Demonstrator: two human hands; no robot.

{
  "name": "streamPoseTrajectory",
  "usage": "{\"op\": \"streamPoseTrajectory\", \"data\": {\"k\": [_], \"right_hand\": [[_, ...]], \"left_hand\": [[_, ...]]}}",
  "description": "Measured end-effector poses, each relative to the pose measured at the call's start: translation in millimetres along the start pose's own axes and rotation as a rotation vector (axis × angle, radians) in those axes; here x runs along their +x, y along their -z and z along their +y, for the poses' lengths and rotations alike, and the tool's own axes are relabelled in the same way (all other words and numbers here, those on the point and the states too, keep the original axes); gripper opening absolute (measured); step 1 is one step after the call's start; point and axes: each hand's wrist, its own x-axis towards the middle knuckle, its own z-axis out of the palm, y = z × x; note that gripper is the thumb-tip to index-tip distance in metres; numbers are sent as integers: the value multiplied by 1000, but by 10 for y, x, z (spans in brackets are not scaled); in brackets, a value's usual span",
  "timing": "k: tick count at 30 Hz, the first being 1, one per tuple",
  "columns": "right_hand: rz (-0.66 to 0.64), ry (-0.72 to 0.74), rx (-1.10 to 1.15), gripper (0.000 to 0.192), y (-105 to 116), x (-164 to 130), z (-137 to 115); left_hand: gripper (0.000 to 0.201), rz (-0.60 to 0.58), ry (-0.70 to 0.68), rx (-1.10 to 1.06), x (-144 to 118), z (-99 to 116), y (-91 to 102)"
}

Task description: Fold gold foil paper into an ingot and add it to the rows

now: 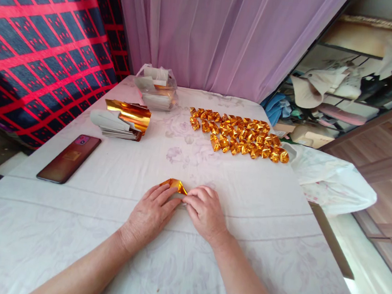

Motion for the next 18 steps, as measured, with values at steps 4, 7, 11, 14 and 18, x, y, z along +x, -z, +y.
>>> {"op": "streamPoseTrajectory", "data": {"k": [4, 7, 11, 14, 18], "right_hand": [[33, -39, 45, 17, -19, -6, 25], [34, -78, 36, 16, -38, -10, 46], [2, -69, 29, 10, -53, -5, 55], [-7, -67, 39, 8, -56, 3, 55], [-13, -85, 54, 9, -55, 15, 56]], "left_hand": [[24, -43, 4, -59, -21, -19, -17], [24, -48, 13, -98, -23, -29, -21], [22, -18, 24, -128, -24, -10, 1], [20, -17, 38, -138, -41, 3, 29], [21, -33, 62, -126, -106, 30, 54]]}}
